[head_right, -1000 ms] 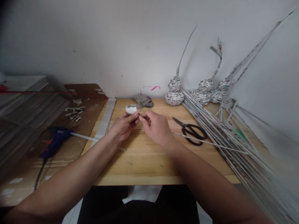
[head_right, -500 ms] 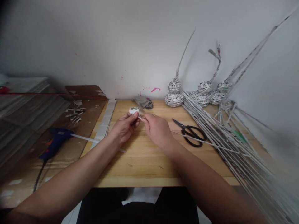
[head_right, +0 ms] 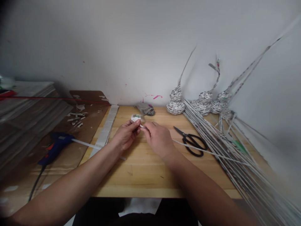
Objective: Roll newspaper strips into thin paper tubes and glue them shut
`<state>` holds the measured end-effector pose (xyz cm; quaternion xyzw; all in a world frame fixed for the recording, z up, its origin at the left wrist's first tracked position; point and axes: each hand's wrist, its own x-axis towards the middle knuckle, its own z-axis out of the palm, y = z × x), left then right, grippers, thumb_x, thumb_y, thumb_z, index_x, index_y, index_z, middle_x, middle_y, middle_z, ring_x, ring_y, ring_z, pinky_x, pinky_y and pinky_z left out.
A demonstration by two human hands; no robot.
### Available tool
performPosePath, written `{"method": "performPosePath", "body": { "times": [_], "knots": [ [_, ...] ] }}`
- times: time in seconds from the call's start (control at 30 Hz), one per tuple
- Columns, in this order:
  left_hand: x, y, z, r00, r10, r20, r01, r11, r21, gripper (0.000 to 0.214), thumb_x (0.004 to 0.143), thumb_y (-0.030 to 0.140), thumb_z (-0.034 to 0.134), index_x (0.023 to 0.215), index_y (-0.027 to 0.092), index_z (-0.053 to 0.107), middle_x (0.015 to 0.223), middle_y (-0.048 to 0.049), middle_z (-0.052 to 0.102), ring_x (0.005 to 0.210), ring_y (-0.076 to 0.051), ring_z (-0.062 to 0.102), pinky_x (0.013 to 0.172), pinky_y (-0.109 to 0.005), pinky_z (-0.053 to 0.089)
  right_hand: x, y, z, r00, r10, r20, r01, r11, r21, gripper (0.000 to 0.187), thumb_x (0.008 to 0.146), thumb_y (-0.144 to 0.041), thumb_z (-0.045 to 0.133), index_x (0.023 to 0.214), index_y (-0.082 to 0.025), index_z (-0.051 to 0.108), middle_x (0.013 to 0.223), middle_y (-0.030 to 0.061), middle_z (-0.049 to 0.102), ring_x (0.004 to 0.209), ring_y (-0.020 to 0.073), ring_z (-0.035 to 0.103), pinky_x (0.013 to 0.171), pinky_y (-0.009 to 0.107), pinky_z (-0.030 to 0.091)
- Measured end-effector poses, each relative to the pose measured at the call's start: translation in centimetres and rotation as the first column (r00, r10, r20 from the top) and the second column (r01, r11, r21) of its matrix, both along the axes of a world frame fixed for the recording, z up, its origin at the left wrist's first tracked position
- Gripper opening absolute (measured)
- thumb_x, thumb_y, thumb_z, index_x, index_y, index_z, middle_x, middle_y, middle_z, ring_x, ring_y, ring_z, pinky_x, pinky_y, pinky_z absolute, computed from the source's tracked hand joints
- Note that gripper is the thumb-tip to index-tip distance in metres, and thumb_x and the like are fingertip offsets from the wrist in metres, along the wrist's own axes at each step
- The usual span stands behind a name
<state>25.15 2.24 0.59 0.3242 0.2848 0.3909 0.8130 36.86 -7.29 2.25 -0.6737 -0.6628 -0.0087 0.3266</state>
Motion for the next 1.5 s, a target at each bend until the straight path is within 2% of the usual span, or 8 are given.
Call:
{"method": "performPosePath", "body": {
  "times": [0.37, 0.57, 0.73, 0.93, 1.1, 1.27, 1.4, 1.5],
  "knots": [
    [0.17, 0.14, -0.16, 0.999, 0.026, -0.024, -0.027, 0.999, -0.034, 0.044, 0.042, 0.026, 0.095, 0.074, 0.011, 0.068, 0.063, 0.0025, 0.063, 0.055, -0.005, 0.054, 0.051, -0.015, 0.043, 0.11, 0.01, 0.25, 0.996, -0.055, 0.074, 0.060, 0.996, -0.061, 0.026, 0.098, -0.027, 0.045, 0.080, -0.018, 0.062, 0.076, 0.0047, 0.068, 0.066, 0.0178, 0.059, 0.064, 0.030, 0.036],
    [0.24, -0.17, -0.43, 0.999, 0.035, -0.031, -0.035, 0.999, 0.006, 0.041, 0.047, 0.026, 0.094, 0.077, 0.012, 0.069, 0.070, 0.0003, 0.066, 0.059, -0.006, 0.056, 0.052, -0.015, 0.043, -0.07, 0.07, 0.24, 0.999, -0.039, 0.033, 0.041, 0.997, -0.063, 0.015, 0.095, -0.027, 0.052, 0.099, -0.018, 0.064, 0.089, 0.0060, 0.072, 0.077, 0.0195, 0.064, 0.068, 0.030, 0.040],
    [0.12, -0.27, -0.38, 0.999, 0.021, -0.030, -0.019, 0.999, 0.049, 0.039, 0.049, 0.024, 0.093, 0.079, 0.012, 0.071, 0.072, 0.0012, 0.066, 0.058, -0.004, 0.053, 0.052, -0.015, 0.042, 0.00, 0.09, 0.26, 0.998, -0.043, 0.047, 0.046, 0.996, -0.078, 0.019, 0.097, -0.025, 0.049, 0.088, -0.018, 0.064, 0.084, 0.0057, 0.071, 0.075, 0.0186, 0.064, 0.069, 0.029, 0.040],
    [0.00, -0.07, -0.22, 0.999, 0.023, -0.033, -0.023, 1.000, 0.006, 0.040, 0.048, 0.024, 0.093, 0.078, 0.012, 0.071, 0.069, 0.0019, 0.065, 0.057, -0.004, 0.054, 0.053, -0.014, 0.045, 0.07, 0.12, 0.28, 0.989, -0.062, 0.133, 0.078, 0.990, -0.120, 0.024, 0.099, -0.029, 0.045, 0.087, -0.017, 0.063, 0.081, 0.0069, 0.070, 0.072, 0.0200, 0.062, 0.066, 0.031, 0.037],
    [0.05, -0.10, -0.11, 0.999, 0.021, -0.041, -0.021, 1.000, 0.001, 0.041, 0.048, 0.025, 0.094, 0.079, 0.011, 0.070, 0.067, 0.0013, 0.065, 0.055, -0.004, 0.055, 0.052, -0.014, 0.045, -0.02, -0.06, 0.60, 0.993, -0.055, 0.106, 0.067, 0.992, -0.108, 0.020, 0.096, -0.031, 0.051, 0.086, -0.019, 0.063, 0.076, 0.0039, 0.069, 0.066, 0.0179, 0.060, 0.061, 0.030, 0.034],
    [0.02, -0.14, -0.08, 0.999, 0.004, -0.040, -0.004, 1.000, -0.002, 0.040, 0.050, 0.024, 0.093, 0.081, 0.010, 0.071, 0.070, -0.0013, 0.068, 0.054, -0.004, 0.055, 0.052, -0.014, 0.046, 0.02, -0.04, 0.63, 0.992, -0.053, 0.117, 0.071, 0.985, -0.154, 0.026, 0.099, -0.028, 0.044, 0.081, -0.019, 0.061, 0.074, 0.0048, 0.067, 0.066, 0.0180, 0.058, 0.062, 0.030, 0.034],
    [0.01, -0.11, 0.00, 0.999, 0.026, -0.039, -0.026, 1.000, -0.014, 0.036, 0.054, 0.021, 0.091, 0.081, 0.010, 0.070, 0.072, -0.0028, 0.070, 0.054, -0.004, 0.057, 0.052, -0.013, 0.047, 0.04, -0.05, 0.53, 0.995, -0.029, 0.099, 0.037, 0.997, -0.074, 0.016, 0.097, -0.027, 0.049, 0.089, -0.018, 0.061, 0.087, 0.0065, 0.067, 0.080, 0.0197, 0.060, 0.070, 0.030, 0.039],
    [0.00, -0.13, 0.15, 0.999, 0.029, -0.035, -0.029, 1.000, -0.009, 0.031, 0.058, 0.018, 0.089, 0.082, 0.011, 0.070, 0.072, -0.0028, 0.070, 0.053, -0.004, 0.057, 0.051, -0.012, 0.048, 0.06, -0.09, 0.57, 0.997, -0.034, 0.070, 0.036, 0.999, -0.033, 0.014, 0.095, -0.026, 0.053, 0.086, -0.018, 0.060, 0.085, 0.0055, 0.066, 0.079, 0.0191, 0.059, 0.070, 0.030, 0.039]
  ]
}}
